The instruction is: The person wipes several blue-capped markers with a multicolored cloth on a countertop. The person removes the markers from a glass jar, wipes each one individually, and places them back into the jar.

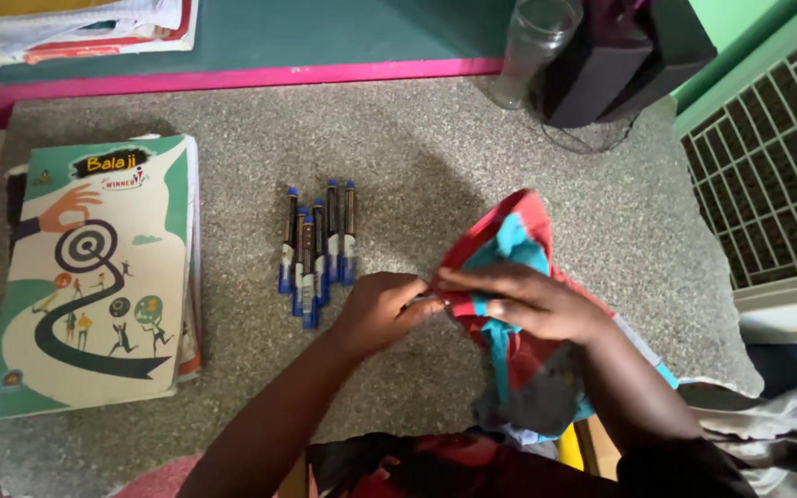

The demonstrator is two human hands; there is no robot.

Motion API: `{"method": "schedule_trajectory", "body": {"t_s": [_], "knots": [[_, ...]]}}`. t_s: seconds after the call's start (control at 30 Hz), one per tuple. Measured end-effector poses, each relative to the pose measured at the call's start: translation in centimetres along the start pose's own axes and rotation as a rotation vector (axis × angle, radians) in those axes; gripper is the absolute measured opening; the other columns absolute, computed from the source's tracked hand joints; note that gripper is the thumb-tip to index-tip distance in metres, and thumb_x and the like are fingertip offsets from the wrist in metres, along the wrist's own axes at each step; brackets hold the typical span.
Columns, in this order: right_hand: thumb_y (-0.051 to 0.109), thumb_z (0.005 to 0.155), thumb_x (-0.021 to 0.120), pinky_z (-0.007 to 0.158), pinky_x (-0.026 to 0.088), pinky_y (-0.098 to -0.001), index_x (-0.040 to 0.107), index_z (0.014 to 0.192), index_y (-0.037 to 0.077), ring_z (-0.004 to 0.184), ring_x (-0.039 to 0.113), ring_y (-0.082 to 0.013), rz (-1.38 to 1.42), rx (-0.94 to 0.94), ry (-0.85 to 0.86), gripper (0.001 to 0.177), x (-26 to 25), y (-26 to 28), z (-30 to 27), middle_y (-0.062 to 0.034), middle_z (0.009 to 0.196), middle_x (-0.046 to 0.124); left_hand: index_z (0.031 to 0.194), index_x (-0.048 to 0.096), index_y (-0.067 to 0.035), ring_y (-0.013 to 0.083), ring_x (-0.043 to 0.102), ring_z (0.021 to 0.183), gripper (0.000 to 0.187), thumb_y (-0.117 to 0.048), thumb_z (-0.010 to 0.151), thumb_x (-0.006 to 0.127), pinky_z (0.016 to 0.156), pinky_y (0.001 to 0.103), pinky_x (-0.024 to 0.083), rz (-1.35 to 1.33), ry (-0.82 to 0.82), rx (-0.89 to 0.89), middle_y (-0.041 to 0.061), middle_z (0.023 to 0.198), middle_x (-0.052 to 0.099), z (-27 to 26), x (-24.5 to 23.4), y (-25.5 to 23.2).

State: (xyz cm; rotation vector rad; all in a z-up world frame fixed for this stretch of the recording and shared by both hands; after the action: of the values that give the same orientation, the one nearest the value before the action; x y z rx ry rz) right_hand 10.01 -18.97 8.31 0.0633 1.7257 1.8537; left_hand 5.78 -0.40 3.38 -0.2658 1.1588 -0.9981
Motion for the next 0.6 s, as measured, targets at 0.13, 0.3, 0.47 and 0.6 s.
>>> {"method": "schedule_trajectory", "body": {"t_s": [0.13,0.3,0.47,0.6], "knots": [[0.019,0.098,0.055,0.113,0.044,-0.0365,0.044,0.154,0.005,0.136,0.060,-0.0269,-0.023,0.142,0.105,0.059,0.5,-0.1,1.7,-0.0126,0.149,0.061,0.100,0.073,-0.012,0.0331,0.069,0.077,0.028,-0.039,0.095,0.069,0.067,0.046,0.052,-0.036,0.030,0.026,0.012,0.084,0.071,0.0,0.3,-0.5],[0.020,0.093,0.068,0.100,0.050,-0.0357,0.063,0.133,0.003,0.119,0.066,-0.0262,-0.291,0.214,0.008,0.044,-1.6,-1.3,1.0,-0.0127,0.129,0.069,0.097,0.072,-0.008,0.0324,0.067,0.072,0.032,-0.041,0.094,0.071,0.064,0.047,0.050,0.065,-0.019,0.084,0.011,0.078,0.069,-0.1,-0.1,-0.7],[0.027,0.095,0.070,0.090,0.057,-0.0351,0.066,0.128,0.006,0.104,0.074,-0.0227,-0.265,0.433,0.149,0.039,0.2,-5.8,-0.1,-0.0110,0.116,0.075,0.092,0.071,-0.010,0.0299,0.066,0.070,0.029,-0.038,0.093,0.074,0.064,0.046,0.050,0.066,-0.013,0.167,0.009,0.077,0.067,-0.3,0.2,-1.7],[0.024,0.094,0.072,0.090,0.054,-0.0374,0.063,0.129,0.003,0.107,0.069,-0.0238,-0.172,0.284,0.219,0.042,1.5,-6.1,-0.3,-0.0132,0.116,0.072,0.093,0.067,-0.009,0.0320,0.067,0.075,0.028,-0.036,0.090,0.076,0.067,0.047,0.051,0.108,0.016,0.239,0.009,0.082,0.068,-0.4,1.0,-3.0]]}}
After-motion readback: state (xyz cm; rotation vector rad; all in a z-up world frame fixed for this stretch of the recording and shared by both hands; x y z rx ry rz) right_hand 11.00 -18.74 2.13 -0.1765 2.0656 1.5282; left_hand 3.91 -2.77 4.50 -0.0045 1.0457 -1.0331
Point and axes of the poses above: each hand's wrist, its own z-axis towards the middle knuckle, its own x-axis out of the palm, y = z × x, the point moved 7 cm from there along z, towards the middle knuckle
